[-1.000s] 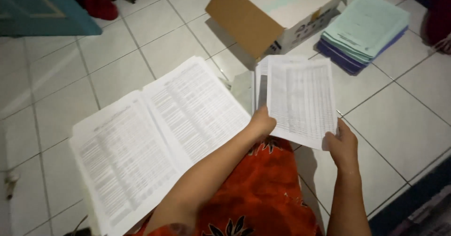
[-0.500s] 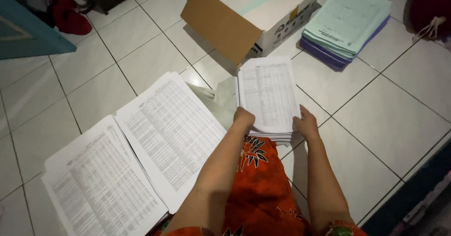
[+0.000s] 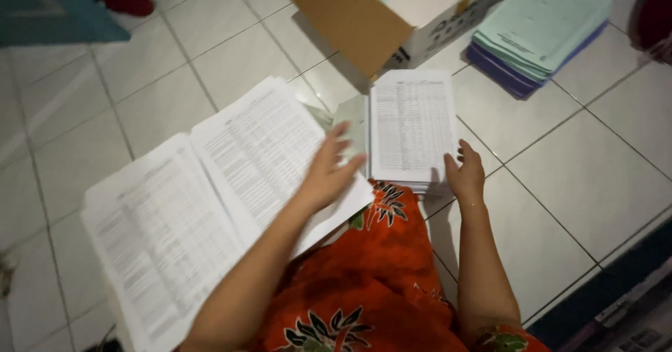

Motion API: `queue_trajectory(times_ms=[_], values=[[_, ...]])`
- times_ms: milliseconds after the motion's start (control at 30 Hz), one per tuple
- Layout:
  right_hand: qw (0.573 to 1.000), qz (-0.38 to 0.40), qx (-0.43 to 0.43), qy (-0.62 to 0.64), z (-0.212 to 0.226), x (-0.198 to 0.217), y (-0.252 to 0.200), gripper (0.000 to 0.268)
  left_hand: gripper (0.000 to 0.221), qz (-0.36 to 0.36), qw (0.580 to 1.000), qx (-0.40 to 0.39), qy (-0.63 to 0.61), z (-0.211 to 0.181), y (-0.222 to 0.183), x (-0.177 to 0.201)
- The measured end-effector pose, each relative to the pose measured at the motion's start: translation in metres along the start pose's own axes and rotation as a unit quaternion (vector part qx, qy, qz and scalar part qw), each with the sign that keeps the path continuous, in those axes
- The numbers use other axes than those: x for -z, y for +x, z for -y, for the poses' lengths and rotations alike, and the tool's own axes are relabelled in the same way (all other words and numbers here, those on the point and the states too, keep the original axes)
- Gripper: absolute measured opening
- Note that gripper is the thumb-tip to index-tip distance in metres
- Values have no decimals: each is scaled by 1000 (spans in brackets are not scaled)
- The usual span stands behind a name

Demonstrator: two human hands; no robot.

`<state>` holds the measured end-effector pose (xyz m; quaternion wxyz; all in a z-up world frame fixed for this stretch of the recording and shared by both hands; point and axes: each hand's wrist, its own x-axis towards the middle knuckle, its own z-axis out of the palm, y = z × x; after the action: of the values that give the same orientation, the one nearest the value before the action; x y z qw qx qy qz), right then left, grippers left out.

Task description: Flipping through and organizing a large stack of printed documents while sitting on the floor.

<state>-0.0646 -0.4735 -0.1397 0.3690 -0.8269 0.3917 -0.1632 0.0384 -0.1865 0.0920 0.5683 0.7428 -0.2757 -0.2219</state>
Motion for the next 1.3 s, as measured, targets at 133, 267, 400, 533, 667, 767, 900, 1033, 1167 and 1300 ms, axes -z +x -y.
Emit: queue_trajectory(times_ms=[133,267,400,533,667,767,900,1033,1167,1300], values=[[978,-20,197,65,55,-20,-41,51,64,-89,987,-73,115,78,-76,90],[885,105,453,-8,135,-23,-102,69,66,-208,932,-14,297,80,-179,142],[790,171,566,-164,176,-37,-143,85,94,-151,828,184,507,125,-248,164],[769,229,530,-274,184,-39,-158,92,111,-130,786,225,561,152,-289,159],[750,246,490,-371,168,-21,-179,88,108,-113,802,215,546,154,-315,146],[746,241,477,-398,146,-12,-185,73,111,-115,800,193,556,182,-335,139],[787,200,522,-263,121,-12,-175,52,90,-129,800,71,582,230,-367,137],[796,175,551,-177,170,-26,-183,47,36,-270,796,-114,530,230,-369,133],[746,235,618,-83,244,-58,-228,54,32,-320,772,-138,532,219,-348,128],[684,311,656,-69,267,-109,-263,46,21,-353,761,-174,516,190,-331,127]])
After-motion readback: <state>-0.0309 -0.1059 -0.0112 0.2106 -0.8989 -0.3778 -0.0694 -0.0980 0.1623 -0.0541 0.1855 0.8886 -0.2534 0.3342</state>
